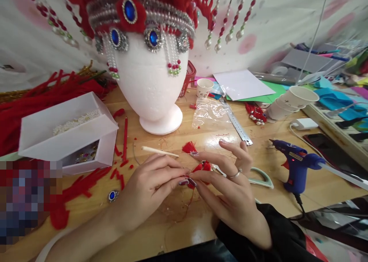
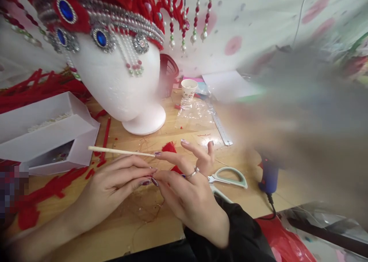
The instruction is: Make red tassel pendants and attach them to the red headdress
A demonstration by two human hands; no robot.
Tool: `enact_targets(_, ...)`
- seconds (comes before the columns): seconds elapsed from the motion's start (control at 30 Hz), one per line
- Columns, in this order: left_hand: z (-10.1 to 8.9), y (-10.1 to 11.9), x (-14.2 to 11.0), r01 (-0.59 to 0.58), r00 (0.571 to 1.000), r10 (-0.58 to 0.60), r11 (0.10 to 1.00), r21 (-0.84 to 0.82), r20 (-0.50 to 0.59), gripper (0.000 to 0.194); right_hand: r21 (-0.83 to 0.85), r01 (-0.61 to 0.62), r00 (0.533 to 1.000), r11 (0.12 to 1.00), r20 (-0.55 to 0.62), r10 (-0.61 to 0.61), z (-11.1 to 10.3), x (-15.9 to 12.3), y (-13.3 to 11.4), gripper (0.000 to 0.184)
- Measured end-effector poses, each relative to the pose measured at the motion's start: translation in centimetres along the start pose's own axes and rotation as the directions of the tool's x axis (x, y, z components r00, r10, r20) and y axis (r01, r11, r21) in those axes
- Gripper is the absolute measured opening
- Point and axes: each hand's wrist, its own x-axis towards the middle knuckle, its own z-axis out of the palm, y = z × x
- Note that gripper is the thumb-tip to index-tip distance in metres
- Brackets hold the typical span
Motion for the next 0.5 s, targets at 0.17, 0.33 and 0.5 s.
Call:
enact_targets(0.17,0.2,0.5,-0.2,0.099,0.992,-0.1,0.995,-0.018,-0.082,0.018,0.055,-0.047,0.999,0.997,-0.006,0.048,0.4,-0.1,0.0,0.014)
enact_targets(0.33,0.0,1.1,-0.2,0.214,0.953,-0.244,0.962,-0.169,-0.181,0.016,0.081,-0.093,0.996,0.992,-0.005,0.094,0.8,-0.1,0.3,0.012)
enact_targets(0.5,-1.3,0.4,-0.3,0.252,0.92,-0.334,0.906,-0.341,-0.206,0.007,0.123,-0.096,0.995,0.988,0.014,0.094,1.0,-0.2,1.1,0.013)
